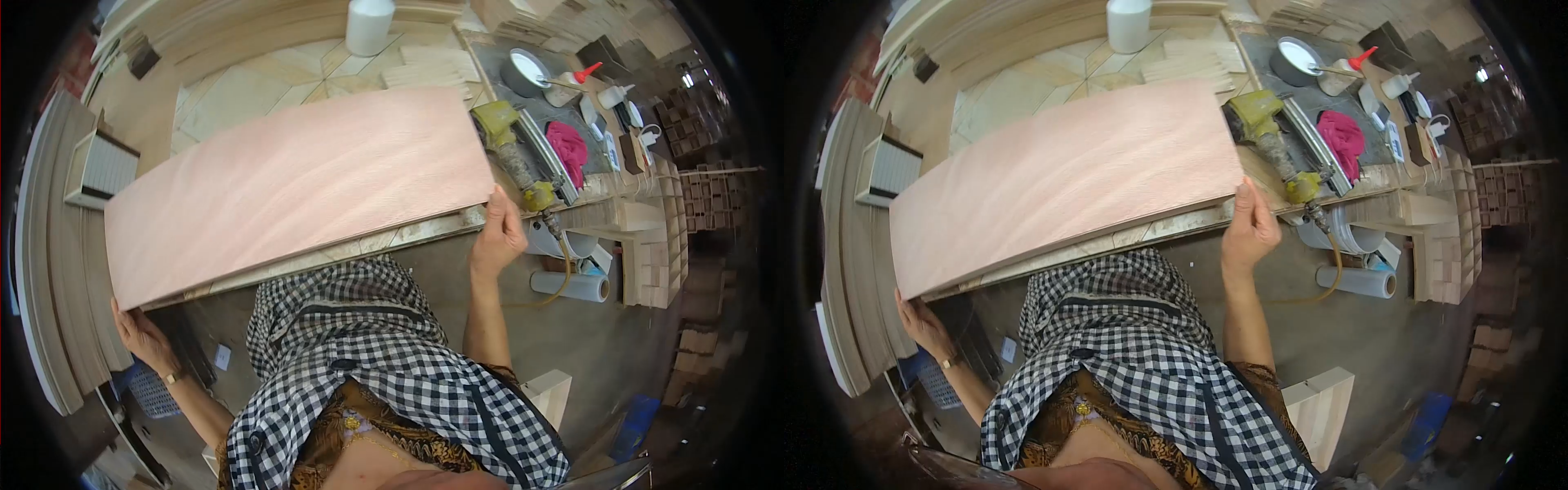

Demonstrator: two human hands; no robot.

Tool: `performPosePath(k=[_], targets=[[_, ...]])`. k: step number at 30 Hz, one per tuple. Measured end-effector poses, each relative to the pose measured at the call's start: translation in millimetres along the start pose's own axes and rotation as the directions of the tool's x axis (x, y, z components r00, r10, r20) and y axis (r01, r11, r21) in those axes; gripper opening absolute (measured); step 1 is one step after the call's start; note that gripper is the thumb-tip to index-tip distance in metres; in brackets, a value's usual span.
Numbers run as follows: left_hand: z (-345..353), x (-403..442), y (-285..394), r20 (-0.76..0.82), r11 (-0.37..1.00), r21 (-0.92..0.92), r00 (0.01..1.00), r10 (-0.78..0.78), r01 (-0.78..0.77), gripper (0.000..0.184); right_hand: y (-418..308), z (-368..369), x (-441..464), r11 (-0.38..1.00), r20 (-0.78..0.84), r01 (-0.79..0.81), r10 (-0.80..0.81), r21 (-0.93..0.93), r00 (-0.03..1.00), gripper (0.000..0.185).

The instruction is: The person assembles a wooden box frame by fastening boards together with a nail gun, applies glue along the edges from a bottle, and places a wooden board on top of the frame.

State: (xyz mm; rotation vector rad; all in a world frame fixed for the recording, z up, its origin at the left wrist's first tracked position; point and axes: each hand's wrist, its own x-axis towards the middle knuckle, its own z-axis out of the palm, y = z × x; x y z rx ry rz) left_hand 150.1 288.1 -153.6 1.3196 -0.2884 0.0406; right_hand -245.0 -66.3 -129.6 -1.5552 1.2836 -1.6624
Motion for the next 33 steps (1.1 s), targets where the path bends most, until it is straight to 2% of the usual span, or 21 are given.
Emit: performPosePath(k=[2,5,7,10,13,14,16,19,22,28,33], targets=[[-4,0,1,-0.025,1.000,0.003,1.000,-0.007,0.007,0.040,-4,4,2,1.000,-0.002,0.000,0.000,-0.030,1.000,0.022],[-26,12,-7,0.021,0.999,-0.041,0.999,0.034,-0.033,0.038,-9,6,-5,0.994,0.010,0.031,-0.030,-0.102,0.999,0.022],[-36,14,-5,0.011,0.998,-0.049,0.999,0.030,-0.029,0.038,-9,9,-13,0.990,0.058,0.095,-0.089,-0.103,0.994,0.022],[-38,18,4,-0.030,0.999,-0.052,0.999,-0.015,0.014,0.038,-7,15,-17,0.995,0.029,0.102,-0.102,-0.016,0.994,0.022],[-20,6,-2,0.017,1.000,-0.004,1.000,-0.005,0.005,0.038,2,9,6,0.986,0.025,0.093,-0.090,-0.141,0.996,0.022],[-17,4,-11,0.077,1.000,0.022,0.997,0.005,-0.006,0.037,8,9,16,0.996,-0.022,0.061,-0.063,-0.069,0.998,0.022],[30,-12,0,-0.001,0.999,-0.012,1.000,-0.031,0.031,0.035,22,11,33,0.997,-0.097,0.000,0.007,0.073,0.995,0.021],[37,-11,-2,-0.014,0.998,-0.070,1.000,-0.008,0.007,0.035,28,8,38,0.999,-0.052,0.047,-0.046,0.019,0.998,0.022],[30,-12,1,0.037,0.997,-0.077,0.999,-0.012,0.015,0.034,27,9,36,0.997,-0.064,0.078,-0.078,0.000,0.995,0.022],[26,-9,-5,0.047,0.999,0.030,0.998,0.039,-0.040,0.034,29,1,37,0.979,0.020,0.202,-0.202,-0.026,0.979,0.022],[24,-10,-4,0.056,0.996,0.075,0.998,0.033,-0.037,0.040,35,-1,38,0.980,0.036,0.195,-0.193,-0.036,0.980,0.024]])
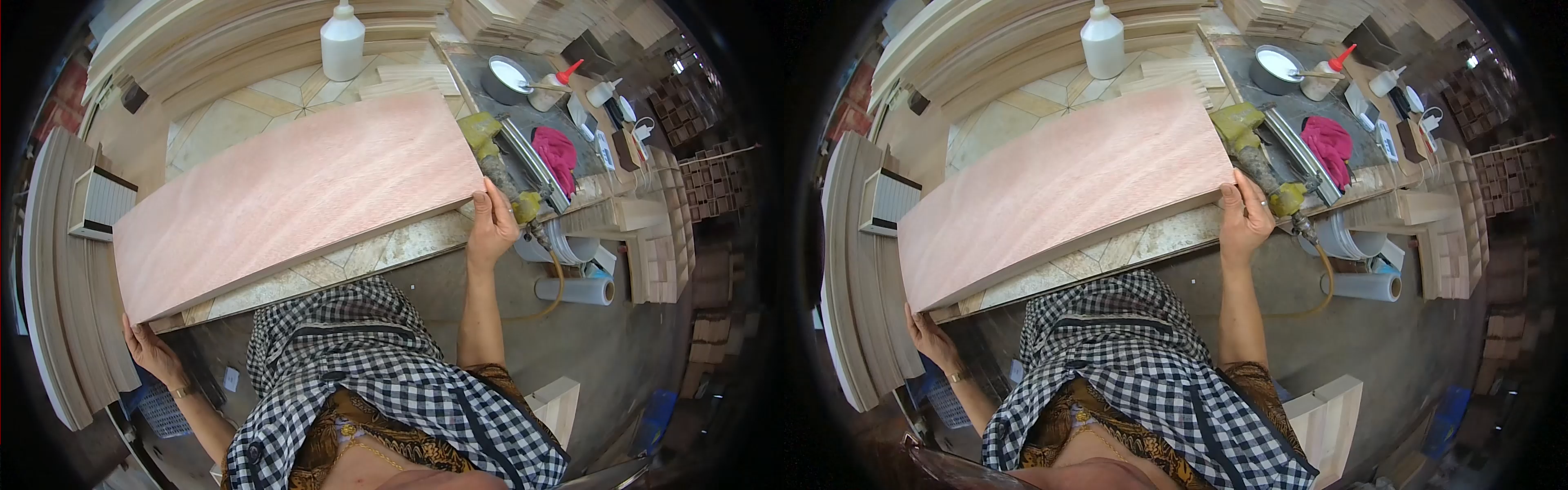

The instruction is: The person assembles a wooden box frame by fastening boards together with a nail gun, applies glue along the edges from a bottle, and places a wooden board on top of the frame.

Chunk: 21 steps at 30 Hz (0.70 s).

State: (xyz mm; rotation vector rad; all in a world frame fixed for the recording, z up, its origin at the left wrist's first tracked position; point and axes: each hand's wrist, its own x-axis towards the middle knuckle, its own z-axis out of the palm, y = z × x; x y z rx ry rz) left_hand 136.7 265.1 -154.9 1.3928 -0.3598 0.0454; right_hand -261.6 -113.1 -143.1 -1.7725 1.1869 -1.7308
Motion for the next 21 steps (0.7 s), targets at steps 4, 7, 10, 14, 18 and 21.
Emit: performPosePath(k=[4,7,10,14,18,21], targets=[[3,-1,2,-0.036,1.000,0.025,0.999,-0.006,0.007,0.040,6,3,-2,0.998,-0.028,-0.056,0.057,0.033,0.998,0.024],[3,0,0,-0.044,1.000,0.027,0.999,-0.006,0.007,0.039,7,4,0,0.998,-0.055,-0.037,0.040,0.052,0.998,0.023],[-4,3,-9,-0.027,1.000,-0.017,1.000,0.012,-0.012,0.035,6,5,0,0.996,-0.064,-0.048,0.053,0.077,0.997,0.021],[6,0,-3,-0.093,0.999,-0.040,0.995,-0.027,0.023,0.033,4,6,-1,0.996,-0.062,-0.094,0.094,-0.002,0.994,0.019],[-2,0,-3,-0.006,0.998,0.029,0.999,0.054,-0.054,0.032,9,7,-4,0.987,-0.063,-0.144,0.149,0.067,0.987,0.020],[3,1,2,0.016,0.998,0.024,0.999,0.049,-0.049,0.032,23,3,-3,0.996,-0.034,-0.060,0.062,0.071,0.997,0.022]])
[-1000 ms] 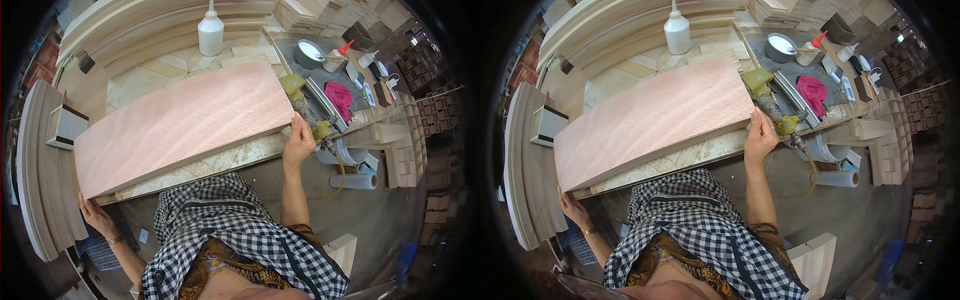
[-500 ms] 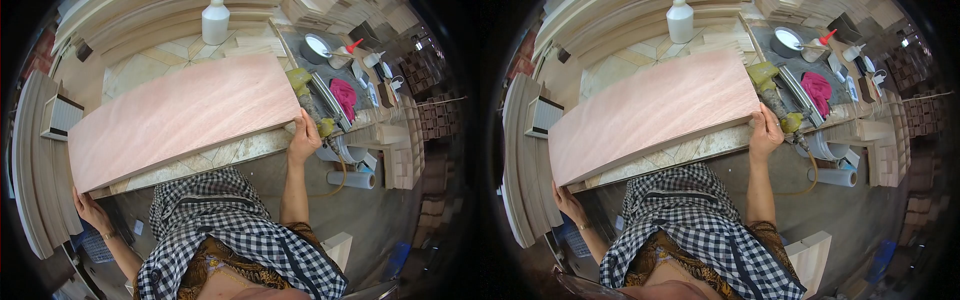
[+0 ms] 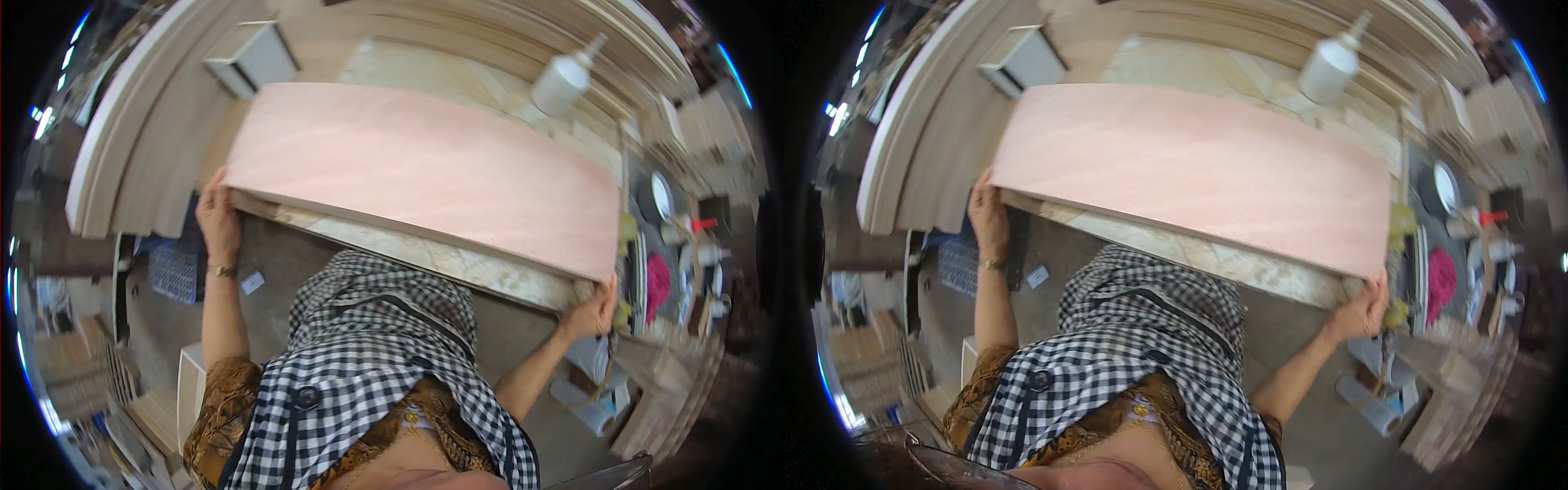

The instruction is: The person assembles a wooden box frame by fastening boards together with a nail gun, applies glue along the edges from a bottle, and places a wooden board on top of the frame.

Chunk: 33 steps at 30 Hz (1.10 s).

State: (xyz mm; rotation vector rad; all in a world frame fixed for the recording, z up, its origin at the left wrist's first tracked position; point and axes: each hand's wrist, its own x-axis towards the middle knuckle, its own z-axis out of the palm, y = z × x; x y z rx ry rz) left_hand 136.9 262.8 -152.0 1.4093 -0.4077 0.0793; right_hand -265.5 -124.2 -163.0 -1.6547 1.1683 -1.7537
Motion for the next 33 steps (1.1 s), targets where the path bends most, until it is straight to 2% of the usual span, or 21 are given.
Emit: performPosePath(k=[1,3,5,6,9,11,16,19,22,25,28,31,33], targets=[[-7,1,-4,-0.005,0.995,-0.047,0.996,-0.087,0.087,0.031,1,-4,-1,0.999,0.042,0.007,-0.006,-0.035,0.999,0.023],[-6,1,-2,-0.033,0.989,0.133,0.998,-0.052,0.056,0.027,-1,-8,0,0.999,0.108,0.014,-0.009,-0.050,0.994,0.024],[-3,0,-3,0.006,0.984,-0.162,0.998,-0.070,0.070,0.028,1,-11,0,0.995,0.138,0.053,-0.041,-0.082,0.990,0.026],[-5,0,-6,0.016,0.981,-0.174,0.996,-0.084,0.085,0.029,2,-11,1,0.986,0.147,0.100,-0.080,-0.133,0.986,0.027],[-2,0,-1,0.044,0.962,-0.257,0.995,-0.084,0.093,0.031,0,-8,0,0.999,0.143,0.051,-0.048,-0.016,0.989,0.030],[1,1,5,0.019,0.953,-0.286,0.995,-0.102,0.103,0.031,-1,-9,2,0.995,0.163,0.088,-0.080,-0.041,0.983,0.031],[-1,4,14,0.070,0.984,-0.173,0.997,-0.023,0.035,0.029,2,-16,3,0.999,0.177,0.046,-0.049,0.019,0.983,0.032],[-6,5,14,0.088,0.997,-0.078,0.996,0.033,-0.026,0.024,-3,-17,6,0.937,0.265,0.317,-0.271,-0.149,0.925,0.030],[-5,3,11,0.049,0.999,-0.047,0.998,0.030,-0.027,0.021,-6,-17,5,0.976,0.232,0.167,-0.132,-0.139,0.964,0.027],[-5,3,10,0.015,0.999,-0.044,1.000,0.027,-0.027,0.020,-7,-16,5,0.979,0.214,0.134,-0.099,-0.156,0.972,0.028],[-6,2,10,0.002,0.998,-0.055,1.000,0.004,-0.004,0.019,-8,-13,5,0.993,0.169,0.070,-0.053,-0.098,0.984,0.027],[-5,1,8,-0.008,0.998,-0.056,1.000,0.016,-0.016,0.017,-16,-12,4,0.991,0.132,-0.031,0.049,-0.134,0.990,0.027],[-2,1,11,-0.018,0.999,-0.020,0.999,0.046,-0.047,0.016,-12,-12,4,0.995,0.136,0.002,0.012,-0.102,0.991,0.026]])
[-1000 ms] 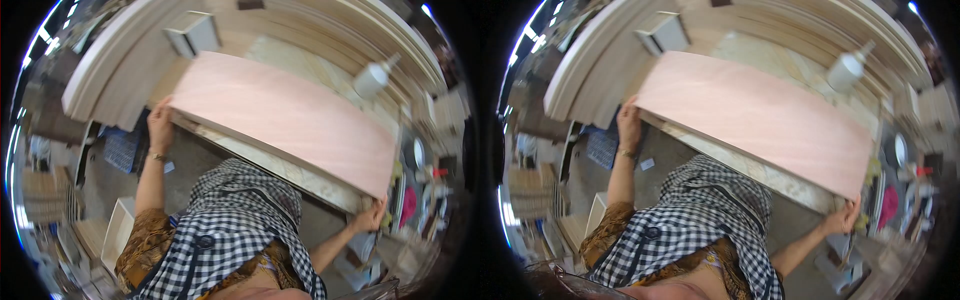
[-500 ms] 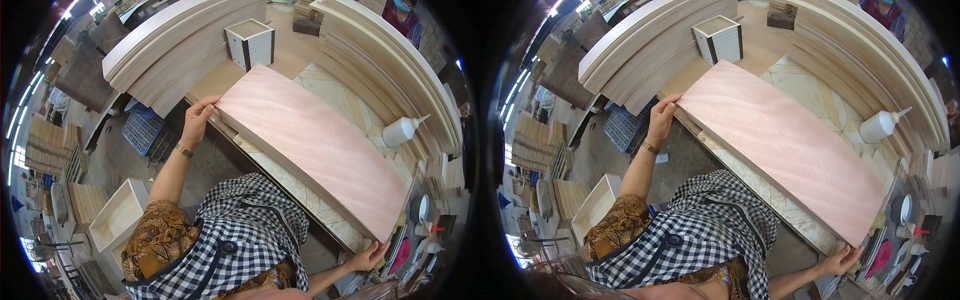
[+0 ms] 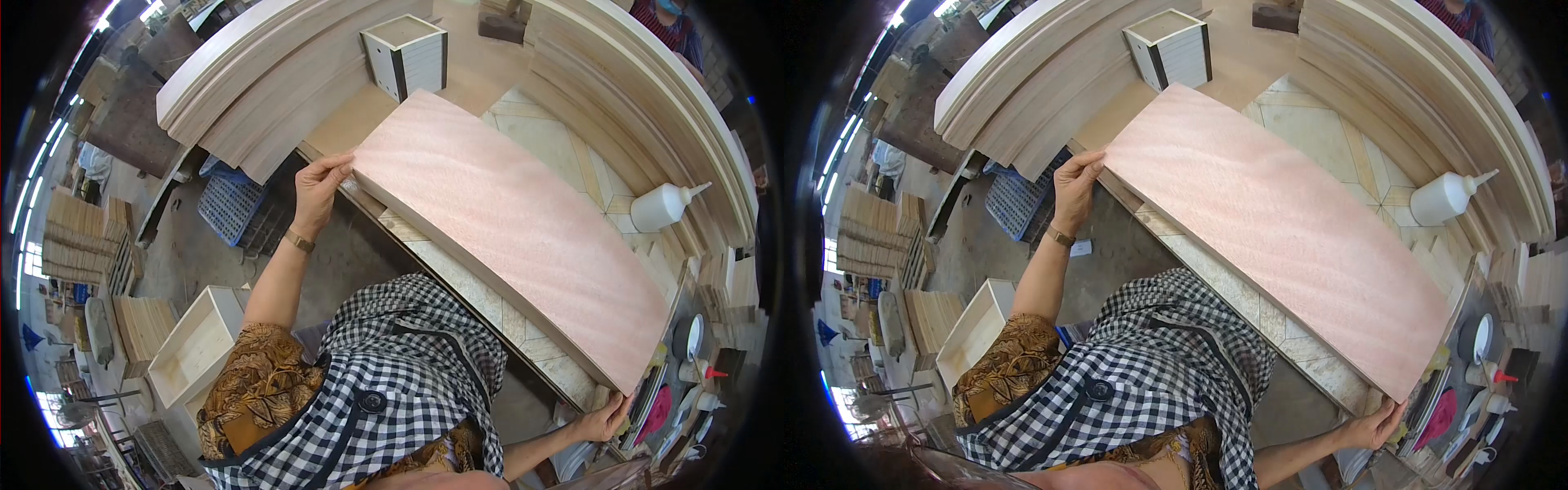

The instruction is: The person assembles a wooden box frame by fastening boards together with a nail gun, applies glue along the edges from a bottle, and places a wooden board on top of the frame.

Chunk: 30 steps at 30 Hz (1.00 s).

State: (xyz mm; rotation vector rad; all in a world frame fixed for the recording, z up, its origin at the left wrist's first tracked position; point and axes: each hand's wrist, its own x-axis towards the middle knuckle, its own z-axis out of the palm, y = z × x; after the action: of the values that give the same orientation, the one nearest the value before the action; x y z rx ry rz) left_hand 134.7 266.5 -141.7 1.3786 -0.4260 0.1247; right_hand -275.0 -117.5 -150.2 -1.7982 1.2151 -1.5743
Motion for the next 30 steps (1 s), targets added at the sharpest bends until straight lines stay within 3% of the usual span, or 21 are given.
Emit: performPosePath(k=[7,10,14,19,21,22,23,25,27,28,30], targets=[[9,-2,7,0.027,0.977,0.131,0.986,0.166,-0.168,0.014,-9,8,-4,0.997,-0.086,-0.064,0.067,0.042,0.994,0.025],[11,-1,7,0.036,0.958,0.171,0.973,0.228,-0.231,0.013,-19,12,-6,0.999,-0.104,-0.044,0.042,-0.020,0.994,0.025],[9,0,2,0.041,0.920,0.238,0.950,0.310,-0.310,0.013,-7,8,-6,0.997,-0.096,-0.031,0.037,0.068,0.995,0.024],[4,-5,1,0.002,0.826,0.494,0.950,0.313,-0.273,0.013,0,3,-4,0.991,-0.078,-0.128,0.125,-0.032,0.989,0.023],[-5,-2,-6,0.013,0.850,0.473,0.967,0.254,-0.230,0.014,11,-3,-2,0.995,-0.059,-0.079,0.076,-0.057,0.995,0.022],[-1,1,3,0.057,0.811,0.510,0.953,0.299,-0.285,0.013,3,-1,-1,0.996,-0.063,-0.075,0.072,-0.047,0.995,0.021],[-6,7,11,0.244,0.722,0.553,0.910,0.336,-0.415,0.012,5,0,2,1.000,-0.050,-0.026,0.025,-0.017,0.998,0.022],[2,17,33,0.401,0.513,0.644,0.822,0.406,-0.567,0.015,16,-2,4,0.996,-0.025,0.004,-0.002,0.084,1.000,0.027],[28,30,50,0.346,0.495,0.592,0.755,0.557,-0.636,0.019,3,-3,6,0.986,0.048,0.006,-0.014,0.164,0.999,0.028],[47,37,58,0.386,0.419,0.604,0.709,0.590,-0.677,0.023,0,-6,7,0.990,0.072,0.000,-0.010,0.140,0.997,0.028],[100,47,80,0.575,0.385,0.518,0.644,0.505,-0.764,0.024,-3,-9,10,0.994,0.135,-0.012,-0.003,0.110,0.991,0.029]])
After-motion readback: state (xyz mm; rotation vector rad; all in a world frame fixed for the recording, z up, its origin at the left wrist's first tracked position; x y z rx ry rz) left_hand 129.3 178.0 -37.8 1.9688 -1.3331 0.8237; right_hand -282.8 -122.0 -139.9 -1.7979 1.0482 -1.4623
